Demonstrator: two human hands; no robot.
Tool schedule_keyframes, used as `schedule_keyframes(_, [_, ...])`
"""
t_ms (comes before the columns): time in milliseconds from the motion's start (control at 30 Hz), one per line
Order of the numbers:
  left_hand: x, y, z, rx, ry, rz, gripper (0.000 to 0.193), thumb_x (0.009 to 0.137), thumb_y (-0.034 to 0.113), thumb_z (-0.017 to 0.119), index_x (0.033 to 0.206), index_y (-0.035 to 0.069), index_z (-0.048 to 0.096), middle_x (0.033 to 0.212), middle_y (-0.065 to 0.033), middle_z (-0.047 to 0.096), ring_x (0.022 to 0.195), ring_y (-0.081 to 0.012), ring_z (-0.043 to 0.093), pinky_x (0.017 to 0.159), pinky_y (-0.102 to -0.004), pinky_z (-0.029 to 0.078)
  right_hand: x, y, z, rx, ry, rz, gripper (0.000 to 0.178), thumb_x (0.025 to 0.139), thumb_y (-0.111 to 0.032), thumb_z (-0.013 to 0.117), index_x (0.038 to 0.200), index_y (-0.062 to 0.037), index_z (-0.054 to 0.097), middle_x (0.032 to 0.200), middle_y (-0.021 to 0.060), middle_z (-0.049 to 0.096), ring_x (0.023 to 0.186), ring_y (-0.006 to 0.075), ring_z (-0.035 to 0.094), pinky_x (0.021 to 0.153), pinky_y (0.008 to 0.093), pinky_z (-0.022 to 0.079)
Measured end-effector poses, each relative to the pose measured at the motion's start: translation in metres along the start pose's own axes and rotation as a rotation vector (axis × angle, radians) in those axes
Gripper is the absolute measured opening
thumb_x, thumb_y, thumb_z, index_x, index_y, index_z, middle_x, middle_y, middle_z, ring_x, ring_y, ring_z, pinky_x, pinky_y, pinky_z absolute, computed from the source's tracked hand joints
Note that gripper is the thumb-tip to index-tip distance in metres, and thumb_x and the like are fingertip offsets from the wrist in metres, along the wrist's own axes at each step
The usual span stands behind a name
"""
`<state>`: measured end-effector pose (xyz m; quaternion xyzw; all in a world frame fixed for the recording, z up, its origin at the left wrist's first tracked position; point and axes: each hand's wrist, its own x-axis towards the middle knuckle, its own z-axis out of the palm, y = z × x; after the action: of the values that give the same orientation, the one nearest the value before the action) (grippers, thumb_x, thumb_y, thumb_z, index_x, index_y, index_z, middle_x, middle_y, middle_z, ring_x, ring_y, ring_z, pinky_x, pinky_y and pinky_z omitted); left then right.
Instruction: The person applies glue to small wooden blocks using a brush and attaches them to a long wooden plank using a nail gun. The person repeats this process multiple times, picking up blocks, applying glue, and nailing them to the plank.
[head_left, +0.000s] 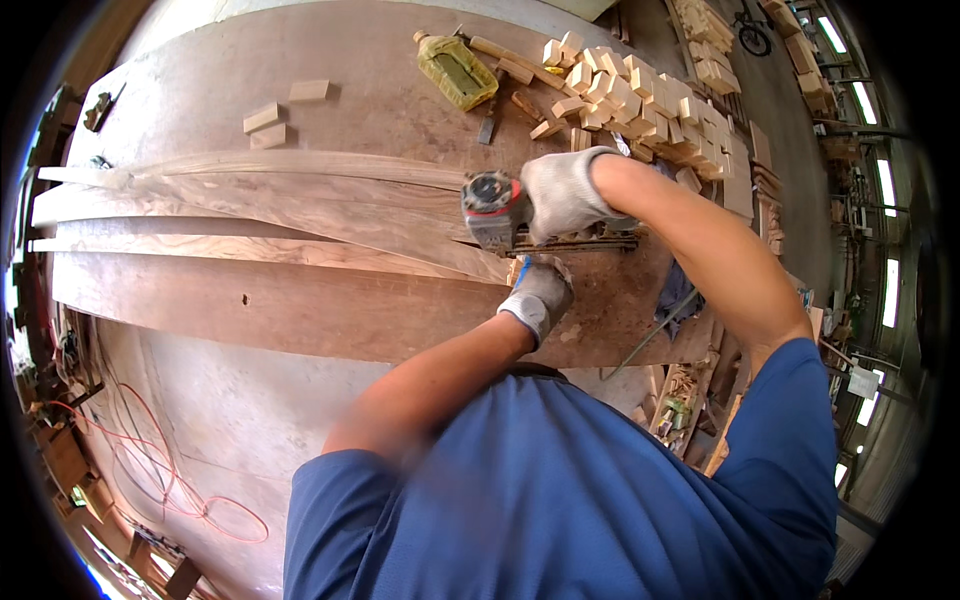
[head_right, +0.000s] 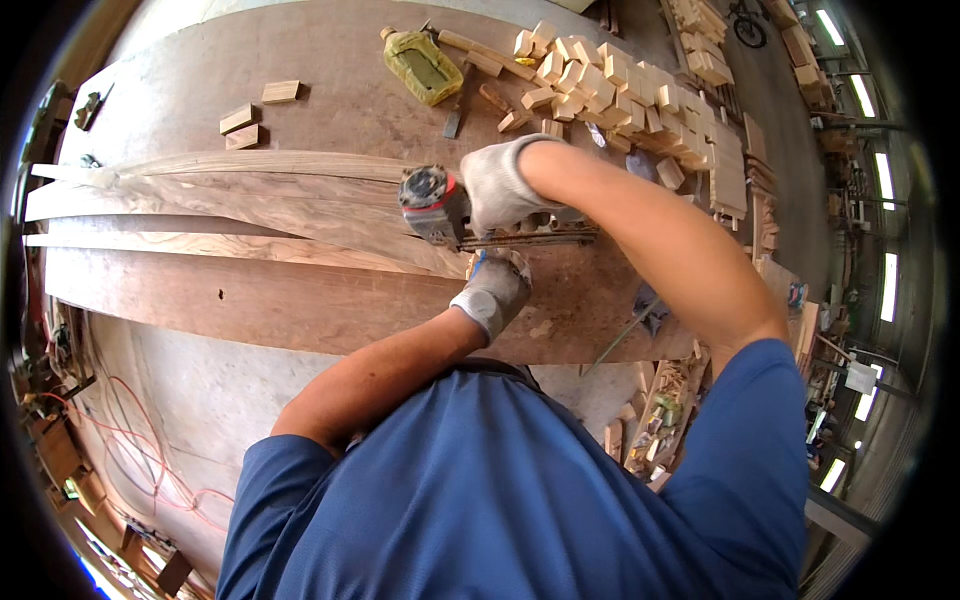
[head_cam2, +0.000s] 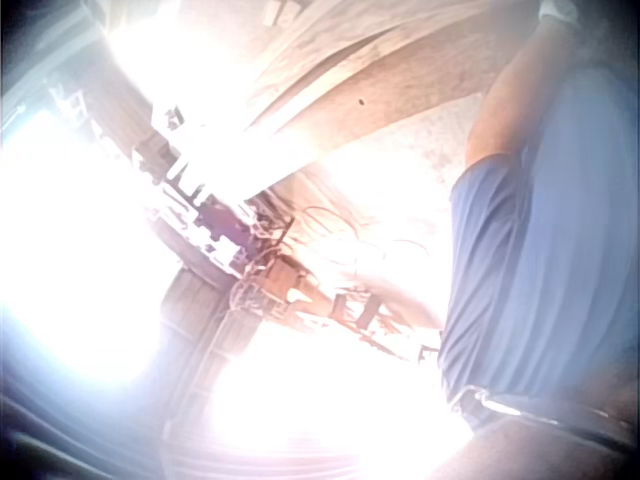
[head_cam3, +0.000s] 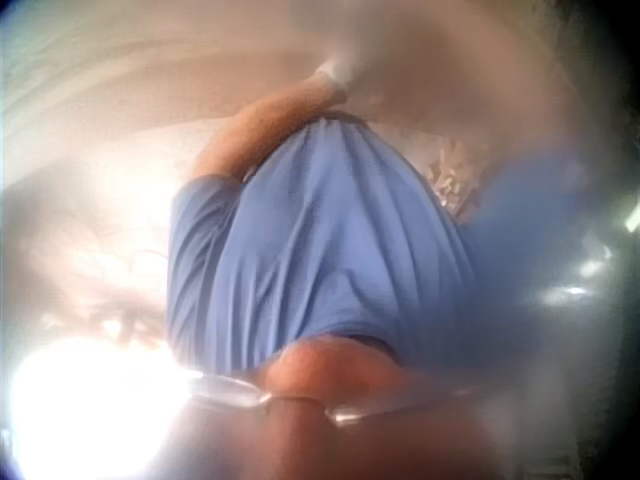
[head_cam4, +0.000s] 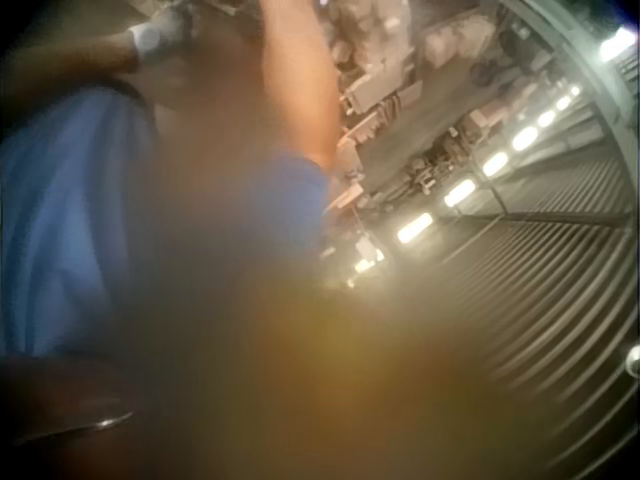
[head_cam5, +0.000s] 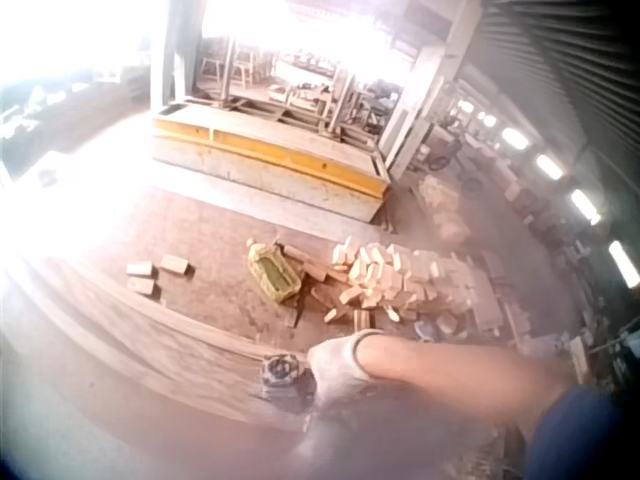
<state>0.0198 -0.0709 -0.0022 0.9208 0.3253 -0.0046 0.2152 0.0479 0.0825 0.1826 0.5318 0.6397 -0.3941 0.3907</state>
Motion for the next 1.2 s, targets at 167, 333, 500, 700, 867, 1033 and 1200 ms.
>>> schedule_keyframes(167, [-0.001, -0.012, 0.000, 0.044, -0.013, 0.039, 0.026, 0.094, 0.012, 0.059, 0.113, 0.004, 0.074, 0.110, -0.0169, 0.074, 0.108, -0.0341, 0.069, 0.084, -0.0470, 0.056, -0.055, 0.051, 0.019, 0.375, 0.247, -0.080, 0.025, 0.082, -0.019, 0.082, 0.091, 0.0031, 0.074, 0.069, 0.0094, 0.070, 0.060, 0.0199, 0.066, 0.059, 0.0375, 0.056])
schedule_keyframes(333, [-0.022, -0.047, -0.017, -0.044, -0.008, 0.017, 0.026, 0.092, 0.009, 0.059, 0.117, 0.006, 0.066, 0.117, -0.0149, 0.069, 0.114, -0.0354, 0.065, 0.094, -0.0470, 0.056, -0.070, 0.132, 0.104, 0.602, 0.570, -0.190, 0.037, 0.082, -0.022, 0.083, 0.110, 0.0017, 0.077, 0.095, 0.0167, 0.079, 0.086, 0.0211, 0.074, 0.084, 0.0379, 0.059])
schedule_keyframes(500, [-0.030, -0.067, -0.027, -0.091, -0.056, 0.043, 0.041, 0.086, 0.017, 0.078, 0.125, 0.010, 0.066, 0.120, -0.0139, 0.067, 0.118, -0.0354, 0.062, 0.097, -0.0470, 0.055, -0.069, 0.163, 0.193, 0.749, 0.530, 0.058, 0.044, 0.082, -0.028, 0.084, 0.117, -0.0014, 0.076, 0.100, 0.0172, 0.080, 0.095, 0.0243, 0.077, 0.091, 0.0383, 0.059])
schedule_keyframes(700, [-0.026, -0.067, -0.037, -0.083, -0.104, 0.064, 0.049, 0.086, 0.017, 0.079, 0.132, 0.010, 0.066, 0.123, -0.0142, 0.066, 0.120, -0.0357, 0.061, 0.099, -0.0469, 0.055, -0.006, 0.175, 0.315, 0.523, 0.782, 0.474, 0.032, 0.089, -0.028, 0.075, 0.114, -0.0093, 0.069, 0.102, 0.0209, 0.077, 0.102, 0.0398, 0.074, 0.090, 0.0516, 0.057])
schedule_keyframes(867, [-0.026, -0.065, -0.037, -0.048, -0.070, 0.078, 0.051, 0.086, 0.016, 0.078, 0.135, 0.009, 0.066, 0.123, -0.0141, 0.066, 0.119, -0.0355, 0.062, 0.097, -0.0472, 0.056, 0.047, 0.187, 0.393, 0.285, 0.879, 0.510, 0.043, 0.087, -0.021, 0.075, 0.125, -0.0062, 0.063, 0.111, 0.0176, 0.075, 0.105, 0.0381, 0.074, 0.090, 0.0486, 0.058])
schedule_keyframes(1033, [-0.028, -0.065, -0.036, -0.049, -0.038, 0.083, 0.052, 0.085, 0.019, 0.079, 0.135, 0.011, 0.066, 0.121, -0.0142, 0.067, 0.120, -0.0360, 0.062, 0.098, -0.0475, 0.057, 0.063, 0.181, 0.416, 0.325, 0.683, 0.521, 0.058, 0.085, -0.023, 0.080, 0.134, -0.0040, 0.058, 0.118, 0.0177, 0.072, 0.110, 0.0365, 0.072, 0.094, 0.0470, 0.058])
schedule_keyframes(1200, [-0.024, -0.073, -0.039, -0.050, -0.095, 0.065, 0.047, 0.084, 0.022, 0.082, 0.127, 0.010, 0.068, 0.119, -0.0147, 0.068, 0.120, -0.0372, 0.062, 0.098, -0.0480, 0.056, 0.046, 0.169, 0.399, 0.304, 0.649, 0.433, 0.059, 0.084, -0.025, 0.081, 0.134, -0.0051, 0.058, 0.120, 0.0183, 0.072, 0.113, 0.0357, 0.070, 0.097, 0.0480, 0.056])
